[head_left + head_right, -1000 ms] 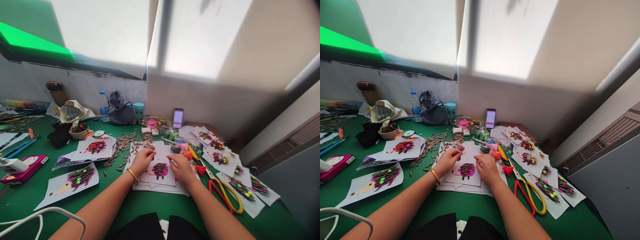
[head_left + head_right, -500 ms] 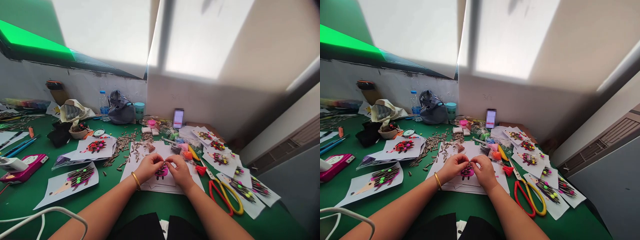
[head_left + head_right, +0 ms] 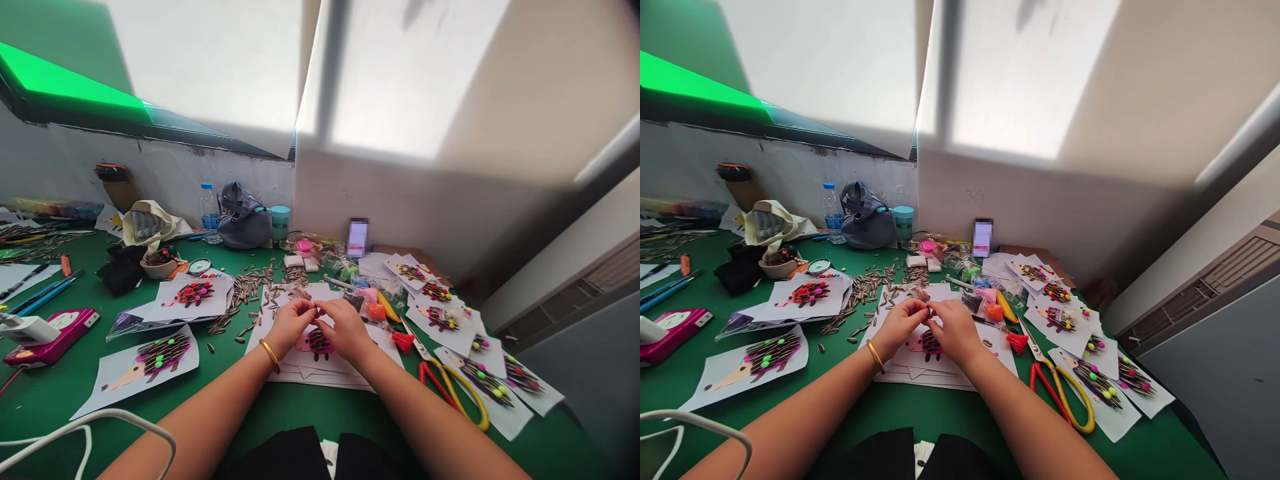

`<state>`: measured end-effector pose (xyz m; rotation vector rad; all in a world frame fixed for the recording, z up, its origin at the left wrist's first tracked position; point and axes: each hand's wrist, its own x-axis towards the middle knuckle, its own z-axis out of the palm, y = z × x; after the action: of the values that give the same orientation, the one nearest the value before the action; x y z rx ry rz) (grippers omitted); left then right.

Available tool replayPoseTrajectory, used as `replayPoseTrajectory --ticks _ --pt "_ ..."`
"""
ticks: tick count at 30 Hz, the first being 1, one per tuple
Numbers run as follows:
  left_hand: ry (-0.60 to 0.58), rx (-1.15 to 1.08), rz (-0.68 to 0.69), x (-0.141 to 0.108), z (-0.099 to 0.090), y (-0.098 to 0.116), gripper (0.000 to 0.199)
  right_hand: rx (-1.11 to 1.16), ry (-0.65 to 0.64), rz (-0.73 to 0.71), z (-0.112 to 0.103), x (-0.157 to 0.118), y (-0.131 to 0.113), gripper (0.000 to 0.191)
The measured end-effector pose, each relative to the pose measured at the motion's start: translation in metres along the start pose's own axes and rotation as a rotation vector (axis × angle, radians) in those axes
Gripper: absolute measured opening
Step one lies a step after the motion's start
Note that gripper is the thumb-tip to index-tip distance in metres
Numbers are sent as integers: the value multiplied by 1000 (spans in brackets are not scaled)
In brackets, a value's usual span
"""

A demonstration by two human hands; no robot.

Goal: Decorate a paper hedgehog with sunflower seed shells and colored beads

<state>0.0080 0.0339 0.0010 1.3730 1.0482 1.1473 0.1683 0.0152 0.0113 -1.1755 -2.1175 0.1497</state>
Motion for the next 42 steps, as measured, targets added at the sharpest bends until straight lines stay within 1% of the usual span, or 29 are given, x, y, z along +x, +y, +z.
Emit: replayPoseTrajectory --ticks 2,4,8,10,13,16,20,23,28,31,34,36,37,39,42 --pt "29 -40 4 1 -1 -1 22 -47 11 -10 1 8 -1 21" --pt "47 -60 4 1 -2 0 20 -84 20 -49 3 15 0 15" --pt "57 -46 -3 1 -5 1 20 -132 22 -133 7 25 5 15" --pt "18 9 -9 2 -7 0 18 -135 15 -142 7 27 6 15" --pt "-71 126 -31 4 -10 -3 18 -122 -11 -130 7 28 3 12" --pt "-96 234 -16 4 -13 -4 21 -109 -45 -88 5 27 -1 11" --pt "-74 286 18 4 -14 -4 16 -89 -65 -30 2 27 -4 10" --pt "-49 313 37 4 -14 -3 13 -101 -86 -37 3 28 -4 11" --pt "4 343 55 4 -14 -6 14 -162 -118 -68 10 29 -5 20" --pt "41 366 57 6 -15 -10 13 -170 -131 -68 13 30 -8 19" --pt "68 394 65 7 -16 -11 12 -110 -140 -21 10 32 -10 16" --pt "69 449 77 5 -17 -7 13 -17 -174 43 6 33 -11 18" --pt "65 504 85 3 -17 -4 14 40 -198 84 5 33 -10 20" --pt "53 690 113 -1 -16 2 16 148 -231 176 3 34 -9 22" --pt "37 937 185 -6 -14 10 18 225 -221 274 5 33 -5 22"
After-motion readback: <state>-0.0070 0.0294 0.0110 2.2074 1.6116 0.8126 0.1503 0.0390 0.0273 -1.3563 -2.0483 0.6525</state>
